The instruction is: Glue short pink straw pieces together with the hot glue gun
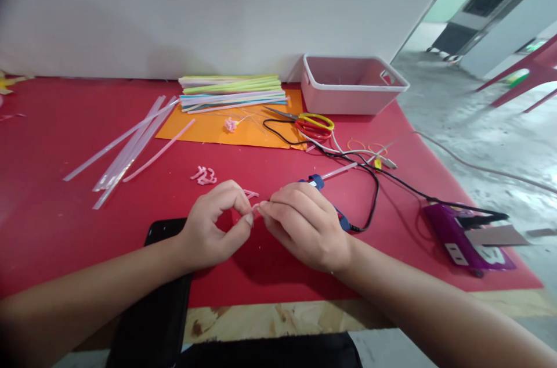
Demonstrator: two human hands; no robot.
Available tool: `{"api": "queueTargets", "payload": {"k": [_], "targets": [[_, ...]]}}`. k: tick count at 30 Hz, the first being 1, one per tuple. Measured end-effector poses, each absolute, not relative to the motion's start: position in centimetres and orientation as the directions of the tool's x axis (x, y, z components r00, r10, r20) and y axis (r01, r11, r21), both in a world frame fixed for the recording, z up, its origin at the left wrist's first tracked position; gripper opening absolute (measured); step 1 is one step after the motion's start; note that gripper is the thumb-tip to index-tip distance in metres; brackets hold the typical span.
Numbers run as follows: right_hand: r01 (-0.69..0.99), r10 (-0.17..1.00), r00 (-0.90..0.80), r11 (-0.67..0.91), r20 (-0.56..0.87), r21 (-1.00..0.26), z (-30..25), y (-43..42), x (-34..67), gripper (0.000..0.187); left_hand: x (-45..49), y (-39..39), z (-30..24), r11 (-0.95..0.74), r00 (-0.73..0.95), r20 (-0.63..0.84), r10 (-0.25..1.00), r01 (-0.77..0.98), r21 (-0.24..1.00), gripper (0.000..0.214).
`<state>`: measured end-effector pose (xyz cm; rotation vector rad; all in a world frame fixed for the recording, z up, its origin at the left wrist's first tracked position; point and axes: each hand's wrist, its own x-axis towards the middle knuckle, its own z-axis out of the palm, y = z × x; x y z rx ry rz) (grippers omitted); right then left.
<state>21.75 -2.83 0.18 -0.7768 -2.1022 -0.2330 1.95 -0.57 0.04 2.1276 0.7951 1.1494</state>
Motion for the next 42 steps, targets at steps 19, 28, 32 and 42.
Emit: {"api": "queueTargets", "payload": {"k": [19,28,32,42], "targets": [[0.602,0.446,-0.450,0.791,0.774,-0.105,0.6,-2.4,21.8,0.022,2.0,-0.8,-0.1,-0.683,0.416,0.558,0.718,0.272,0.677,0.013],[0.628,0.420,-0.454,0.777,0.786,-0.053,0.7,-2.8,21.5,0.013,2.2,-0.9,-0.2,-0.733,0.450,0.595,0.665,0.244,0.635,0.014],[0.599,0.428,-0.430,0.794,0.795,-0.104,0.9,-2.6,21.5,0.018,2.0,-0.8,-0.2,-0.686,0.426,0.557,0.713,0.258,0.680,0.013],[0.440,0.746,-0.293,0.661,0.598,-0.608,1.6,-2.8,21.6,0.016,1.8,-0.4,-0.2,-0.752,0.428,0.622,0.656,0.297,0.589,0.008]]}}
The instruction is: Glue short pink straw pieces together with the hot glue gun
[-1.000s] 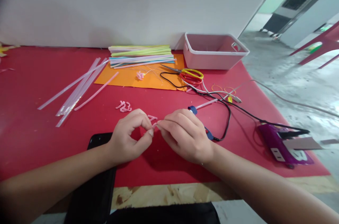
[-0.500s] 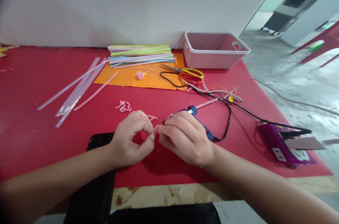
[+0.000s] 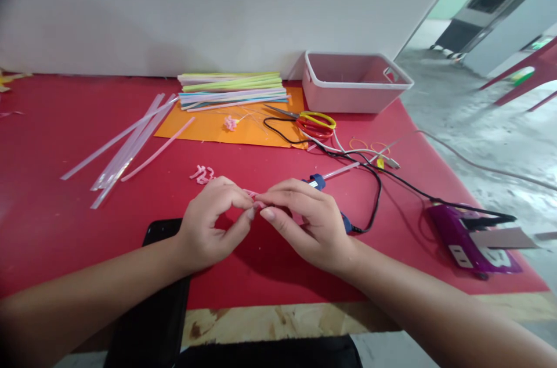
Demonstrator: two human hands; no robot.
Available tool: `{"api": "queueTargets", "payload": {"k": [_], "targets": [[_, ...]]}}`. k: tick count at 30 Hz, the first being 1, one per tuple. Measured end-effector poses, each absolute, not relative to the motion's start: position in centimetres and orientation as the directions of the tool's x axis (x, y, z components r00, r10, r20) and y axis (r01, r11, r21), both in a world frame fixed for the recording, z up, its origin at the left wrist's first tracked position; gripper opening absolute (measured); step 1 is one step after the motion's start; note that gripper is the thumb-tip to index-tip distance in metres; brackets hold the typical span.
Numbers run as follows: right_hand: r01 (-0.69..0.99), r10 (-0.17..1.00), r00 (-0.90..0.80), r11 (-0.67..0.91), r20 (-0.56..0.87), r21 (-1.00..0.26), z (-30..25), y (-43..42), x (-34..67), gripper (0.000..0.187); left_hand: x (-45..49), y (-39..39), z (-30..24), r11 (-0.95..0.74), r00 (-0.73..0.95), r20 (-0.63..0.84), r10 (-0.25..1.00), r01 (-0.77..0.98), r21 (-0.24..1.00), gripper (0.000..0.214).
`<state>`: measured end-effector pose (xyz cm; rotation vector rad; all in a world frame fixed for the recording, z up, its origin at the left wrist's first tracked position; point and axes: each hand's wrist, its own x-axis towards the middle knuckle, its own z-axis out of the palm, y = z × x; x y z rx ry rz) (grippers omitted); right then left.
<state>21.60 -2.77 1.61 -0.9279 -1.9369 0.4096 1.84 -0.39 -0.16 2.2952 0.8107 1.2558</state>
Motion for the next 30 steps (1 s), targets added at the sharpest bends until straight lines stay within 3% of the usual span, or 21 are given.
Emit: {"api": "queueTargets", "payload": {"k": [13,22,26,30], "targets": [[0.468,0.681,-0.323,0.718,0.657,-0.515,1.3,-2.7,21.7,0.008,1.7,-0.4,-0.1,-0.798,0.462,0.652,0.601,0.297,0.524,0.007],[0.466,0.691,-0.324,0.711,0.646,-0.527,1.2,-2.7,21.5,0.008,1.8,-0.5,-0.1,-0.792,0.429,0.666,0.610,0.303,0.530,0.006],[0.459,0.700,-0.348,0.707,0.624,-0.537,1.2,-2.7,21.5,0.012,1.8,-0.5,-0.2,-0.786,0.427,0.661,0.617,0.287,0.548,0.007],[0.514,0.658,-0.414,0.740,0.629,-0.434,1.6,-2.4,22.5,0.023,1.8,-0.4,-0.1,-0.774,0.408,0.661,0.630,0.262,0.576,0.007]]}}
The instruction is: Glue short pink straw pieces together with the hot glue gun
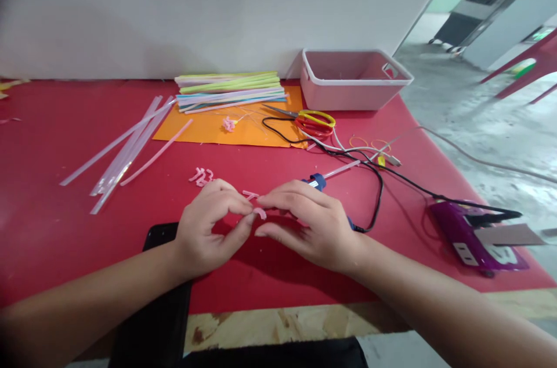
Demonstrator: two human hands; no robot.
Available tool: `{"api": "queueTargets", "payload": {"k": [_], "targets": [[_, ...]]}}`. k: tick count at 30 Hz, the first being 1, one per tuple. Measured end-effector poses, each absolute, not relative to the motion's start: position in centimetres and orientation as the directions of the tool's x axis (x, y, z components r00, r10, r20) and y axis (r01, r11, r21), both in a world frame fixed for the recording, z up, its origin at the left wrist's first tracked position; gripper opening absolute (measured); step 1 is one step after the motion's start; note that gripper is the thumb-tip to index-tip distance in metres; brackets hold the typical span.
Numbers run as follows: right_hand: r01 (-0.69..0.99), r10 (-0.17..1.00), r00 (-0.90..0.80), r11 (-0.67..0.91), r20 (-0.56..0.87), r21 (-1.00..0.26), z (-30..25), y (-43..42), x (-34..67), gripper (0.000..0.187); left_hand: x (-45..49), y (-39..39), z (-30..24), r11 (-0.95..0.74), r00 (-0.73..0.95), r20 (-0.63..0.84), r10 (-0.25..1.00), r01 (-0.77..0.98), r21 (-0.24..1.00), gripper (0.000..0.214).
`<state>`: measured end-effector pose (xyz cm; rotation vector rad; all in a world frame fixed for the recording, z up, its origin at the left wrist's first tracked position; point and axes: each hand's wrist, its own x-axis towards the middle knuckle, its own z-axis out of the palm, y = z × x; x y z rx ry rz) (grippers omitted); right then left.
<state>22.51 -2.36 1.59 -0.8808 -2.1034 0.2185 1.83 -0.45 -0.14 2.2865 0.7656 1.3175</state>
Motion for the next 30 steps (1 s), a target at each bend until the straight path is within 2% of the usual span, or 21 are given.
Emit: {"api": "queueTargets", "payload": {"k": [3,6,8,9,12,16,21,25,30], "targets": [[0.730,0.728,-0.398,0.619,0.558,-0.288,2.1,-1.7,24.4,0.009,2.0,-0.4,0.1,-0.717,0.385,0.611,0.692,0.269,0.643,0.006],[0.927,0.926,-0.318,0.349,0.206,-0.139,2.7,-1.1,26.6,0.024,2.2,-0.1,0.2,-0.580,0.311,0.495,0.811,0.319,0.749,0.012],[0.978,0.981,-0.192,0.192,0.005,-0.087,2.9,-0.9,27.8,0.035,2.3,0.3,0.2,-0.478,0.254,0.413,0.875,0.305,0.824,0.015],[0.985,0.986,-0.149,0.142,-0.070,-0.099,2.9,-0.9,28.3,0.039,2.3,0.5,0.1,-0.429,0.235,0.372,0.898,0.276,0.860,0.015],[0.983,0.978,-0.098,0.065,-0.185,-0.173,2.8,-0.8,29.2,0.042,2.5,1.1,0.1,-0.275,0.193,0.244,0.950,0.154,0.949,0.016],[0.955,0.943,-0.178,0.097,-0.282,-0.279,2.2,-0.6,29.4,0.029,2.6,2.0,0.3,-0.109,0.078,0.107,0.991,0.012,0.994,0.015],[0.808,0.910,-0.198,-0.059,-0.364,-0.586,2.3,-0.1,30.3,0.024,1.9,2.9,0.4,-0.038,0.002,0.038,0.999,-0.025,0.999,0.012],[0.566,0.943,-0.149,-0.165,-0.296,-0.808,3.6,-0.3,31.0,0.029,1.6,2.7,0.6,0.044,-0.022,-0.045,0.999,-0.060,0.997,0.020],[0.169,0.979,0.177,-0.134,-0.104,-0.976,4.3,-0.4,29.6,0.025,2.4,1.6,0.7,0.093,0.071,-0.087,0.994,-0.091,0.992,0.014]]}}
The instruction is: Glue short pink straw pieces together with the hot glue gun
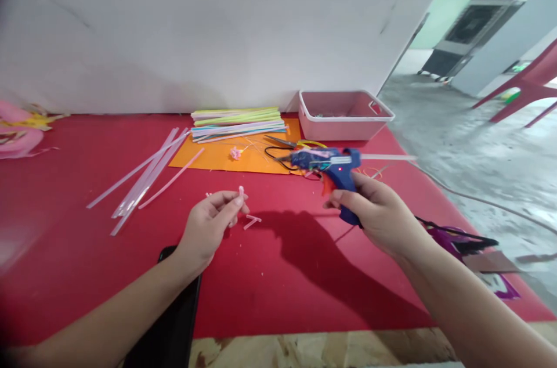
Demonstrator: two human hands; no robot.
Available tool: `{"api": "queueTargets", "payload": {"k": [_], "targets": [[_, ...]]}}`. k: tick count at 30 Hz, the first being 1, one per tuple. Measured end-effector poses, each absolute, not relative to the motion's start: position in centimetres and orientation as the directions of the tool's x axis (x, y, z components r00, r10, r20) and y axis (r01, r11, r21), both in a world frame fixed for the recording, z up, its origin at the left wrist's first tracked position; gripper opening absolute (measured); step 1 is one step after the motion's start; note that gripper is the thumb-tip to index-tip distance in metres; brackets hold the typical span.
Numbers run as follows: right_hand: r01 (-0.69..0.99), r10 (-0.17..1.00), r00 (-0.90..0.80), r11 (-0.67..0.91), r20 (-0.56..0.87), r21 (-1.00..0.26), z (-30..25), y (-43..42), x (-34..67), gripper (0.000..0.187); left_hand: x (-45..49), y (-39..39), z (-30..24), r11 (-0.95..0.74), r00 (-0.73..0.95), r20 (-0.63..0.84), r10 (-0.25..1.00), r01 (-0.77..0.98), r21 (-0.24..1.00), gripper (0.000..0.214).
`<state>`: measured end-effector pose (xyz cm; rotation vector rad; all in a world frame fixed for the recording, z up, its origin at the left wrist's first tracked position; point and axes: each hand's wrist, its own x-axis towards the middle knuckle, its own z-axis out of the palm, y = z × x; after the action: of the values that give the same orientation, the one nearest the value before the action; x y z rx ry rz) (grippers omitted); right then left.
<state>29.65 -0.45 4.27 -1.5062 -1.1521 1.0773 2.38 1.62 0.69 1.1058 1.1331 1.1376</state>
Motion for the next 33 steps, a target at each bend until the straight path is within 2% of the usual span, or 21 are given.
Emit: {"api": "queueTargets", "payload": {"k": [3,5,8,10,13,21,28,33], "targets": [[-0.049,0.968,0.229,-0.099,-0.108,-0.994,3.5,-0.1,27.9,0.020,2.5,1.3,0.6,0.107,0.134,-0.094,0.987,-0.095,0.990,0.017],[-0.151,0.978,0.127,-0.148,-0.168,-0.977,2.5,-0.1,27.0,0.016,2.3,1.4,0.5,0.108,0.159,-0.092,0.983,-0.095,0.990,0.018],[-0.177,0.981,-0.023,-0.196,-0.195,-0.964,0.5,-0.7,26.2,0.011,1.6,1.4,0.4,0.105,0.178,-0.086,0.980,-0.098,0.990,0.025],[-0.146,0.970,-0.098,-0.237,-0.225,-0.961,-0.6,-1.4,25.9,0.014,1.3,1.4,0.5,0.122,0.222,-0.096,0.970,-0.105,0.987,0.025],[-0.136,0.950,-0.042,-0.313,-0.310,-0.940,-1.3,-2.4,25.2,0.015,1.1,1.3,0.7,0.122,0.271,-0.088,0.959,-0.109,0.987,0.028],[-0.145,0.933,-0.046,-0.361,-0.358,-0.921,-1.2,-2.8,23.6,0.013,1.3,1.2,0.8,0.125,0.239,-0.104,0.965,-0.076,0.989,0.027],[-0.049,0.937,0.033,-0.347,-0.348,-0.937,-1.8,-3.4,23.9,0.023,1.3,1.1,0.9,0.161,0.249,-0.136,0.959,-0.083,0.983,0.025],[0.041,0.943,0.031,-0.331,-0.330,-0.943,-1.9,-3.4,24.0,0.027,1.4,1.0,1.0,0.161,0.264,-0.134,0.955,-0.084,0.983,0.025]]}}
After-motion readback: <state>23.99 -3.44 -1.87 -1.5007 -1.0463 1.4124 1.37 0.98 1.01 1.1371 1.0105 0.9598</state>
